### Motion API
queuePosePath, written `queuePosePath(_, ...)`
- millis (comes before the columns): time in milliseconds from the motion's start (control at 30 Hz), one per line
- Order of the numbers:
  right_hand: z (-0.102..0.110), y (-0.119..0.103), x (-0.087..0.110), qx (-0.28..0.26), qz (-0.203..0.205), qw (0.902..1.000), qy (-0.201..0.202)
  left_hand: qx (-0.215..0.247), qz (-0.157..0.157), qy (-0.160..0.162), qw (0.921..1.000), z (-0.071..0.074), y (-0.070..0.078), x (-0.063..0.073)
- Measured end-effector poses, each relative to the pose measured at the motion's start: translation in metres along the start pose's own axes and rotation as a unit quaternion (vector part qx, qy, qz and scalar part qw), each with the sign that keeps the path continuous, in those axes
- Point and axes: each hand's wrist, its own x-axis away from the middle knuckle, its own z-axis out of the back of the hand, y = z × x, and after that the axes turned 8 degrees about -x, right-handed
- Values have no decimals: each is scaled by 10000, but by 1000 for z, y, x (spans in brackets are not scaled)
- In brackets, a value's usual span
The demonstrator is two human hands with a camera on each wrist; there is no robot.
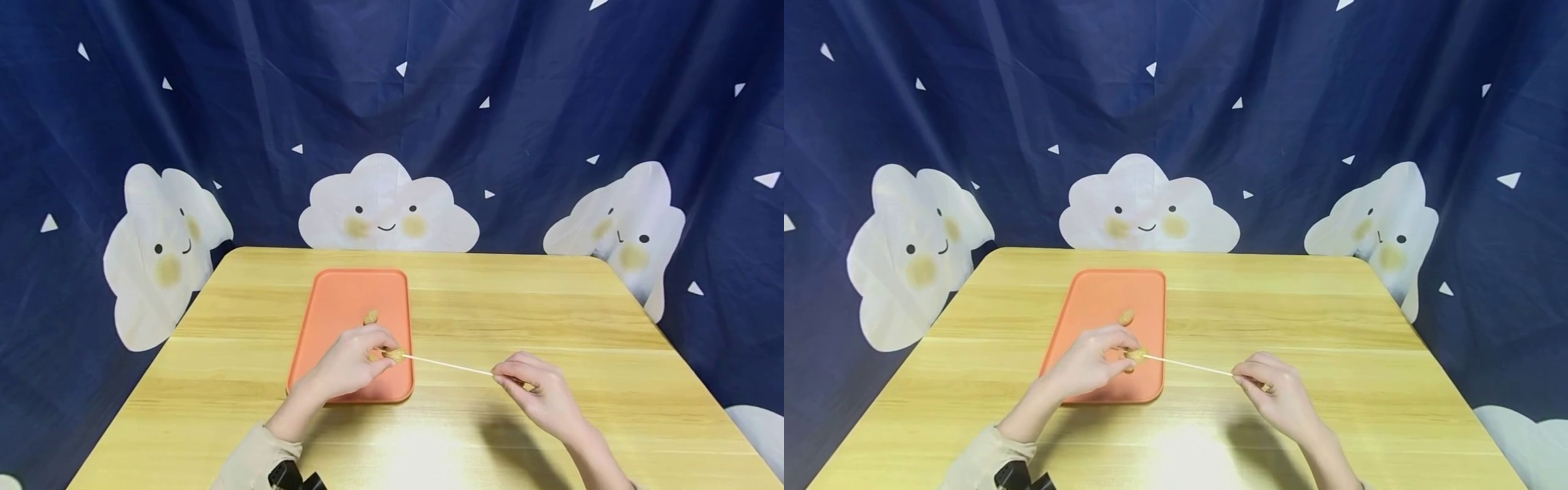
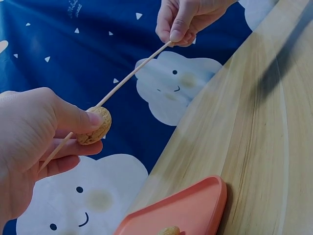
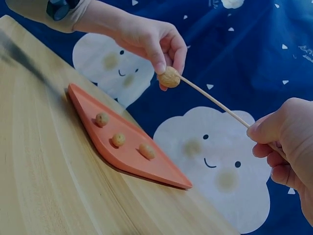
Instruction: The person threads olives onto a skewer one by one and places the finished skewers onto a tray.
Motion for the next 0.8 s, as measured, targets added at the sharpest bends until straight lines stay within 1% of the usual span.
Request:
queuePosePath(133, 0, -1, -1, 32, -60, 10000, -21, -34, -126, 25, 9999, -1, -1, -1)
queuePosePath(200, 0, -1, -1, 33, -87, 9999, -46, -48, -157, -19, 9999, -2, 0, -1)
queuePosePath(433, -2, 0, -1, 52, -47, 9999, -92, -283, 12, -373, 9989, 0, 2, -2)
queuePosePath(500, -2, 0, -1, 61, -91, 9999, -96, -305, 41, -426, 9986, 0, 3, -2)
queuePosePath(667, -1, 0, 0, 81, -276, 9995, -101, -169, 70, -473, 9987, -2, 4, -4)
queuePosePath(800, 0, 2, 1, 111, -313, 9994, -110, -127, 1, -409, 9991, -4, 3, -4)
